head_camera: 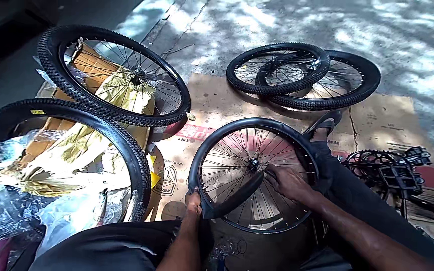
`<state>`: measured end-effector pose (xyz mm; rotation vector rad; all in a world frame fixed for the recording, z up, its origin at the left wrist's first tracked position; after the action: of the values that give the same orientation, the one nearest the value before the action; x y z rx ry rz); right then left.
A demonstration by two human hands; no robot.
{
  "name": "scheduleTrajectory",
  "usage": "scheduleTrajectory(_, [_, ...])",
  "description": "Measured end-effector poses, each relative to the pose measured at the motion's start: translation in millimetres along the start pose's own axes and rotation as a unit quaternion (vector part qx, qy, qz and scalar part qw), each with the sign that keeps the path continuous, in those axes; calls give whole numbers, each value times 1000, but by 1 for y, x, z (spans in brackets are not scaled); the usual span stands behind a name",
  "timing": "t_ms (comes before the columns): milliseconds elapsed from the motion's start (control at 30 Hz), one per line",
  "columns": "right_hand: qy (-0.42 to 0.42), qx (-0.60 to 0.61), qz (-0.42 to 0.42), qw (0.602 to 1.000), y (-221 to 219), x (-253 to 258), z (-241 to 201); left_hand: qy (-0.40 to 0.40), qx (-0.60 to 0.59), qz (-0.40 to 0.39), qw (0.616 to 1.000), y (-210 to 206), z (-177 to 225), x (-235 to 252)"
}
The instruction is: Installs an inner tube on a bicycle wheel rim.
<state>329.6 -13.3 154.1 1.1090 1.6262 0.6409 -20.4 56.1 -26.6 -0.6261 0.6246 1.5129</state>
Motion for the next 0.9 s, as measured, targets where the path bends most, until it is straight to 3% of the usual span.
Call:
scheduleTrajectory(67, [66, -47, -97, 992, -9, -27, -27, -15, -44, 23, 999, 3, 9, 2])
scheduleTrajectory(133, [138, -63, -275, 949, -34, -81, -63, -18, -79, 39, 996, 8, 12, 6])
scheduleTrajectory(200, [189, -65, -368, 908, -66, -133, -83, -21, -61, 43, 997, 9, 19, 12])
scheduleTrajectory(267, [227, -37, -347, 909, -74, -152, -88, -28, 48, 46, 997, 11, 28, 19])
scheduleTrajectory(367, [238, 149, -251, 926, -3, -138, -116, -52, 143, 39, 988, 13, 34, 19])
scheduleTrajectory(433, [309, 337, -186, 869, 62, -131, -147, -65, 114, 8, 991, 13, 37, 8])
scheduleTrajectory(500, [396, 437, -139, 796, 107, -113, -160, -72, 42, -53, 995, 13, 37, 3])
scheduleTrajectory(533, [408, 470, -90, 778, 119, -91, -150, -70, 1, -81, 994, 13, 36, 4])
scheduleTrajectory(567, [380, 491, -18, 784, 122, -61, -125, -64, -27, -101, 992, 14, 33, 5])
scheduleTrajectory(600, [292, 479, 72, 824, 115, -27, -84, -56, -39, -112, 991, 16, 31, 5])
scheduleTrajectory(667, [-7, 362, 196, 911, 66, 28, 20, -50, -33, -121, 991, 15, 30, 3])
scheduleTrajectory(733, [-235, 278, 133, 922, -10, 41, 97, -63, -22, -124, 990, 12, 36, 2])
scheduleTrajectory(800, [-278, 273, 33, 920, -73, 31, 112, -90, -2, -128, 988, 10, 45, 0])
scheduleTrajectory(900, [-226, 331, -72, 913, -133, 6, 68, -128, 93, -136, 978, 2, 58, -2])
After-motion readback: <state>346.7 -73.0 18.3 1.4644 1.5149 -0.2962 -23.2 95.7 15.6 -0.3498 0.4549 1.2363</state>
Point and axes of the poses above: each hand's wrist, its own x-axis towards the middle knuckle, its own y-axis out of the back of the hand, z = x × y, the point moved 6 cm from there along x, towards the middle knuckle, and after that the axes turned 14 degrees about -z, right-handed, at the moved point
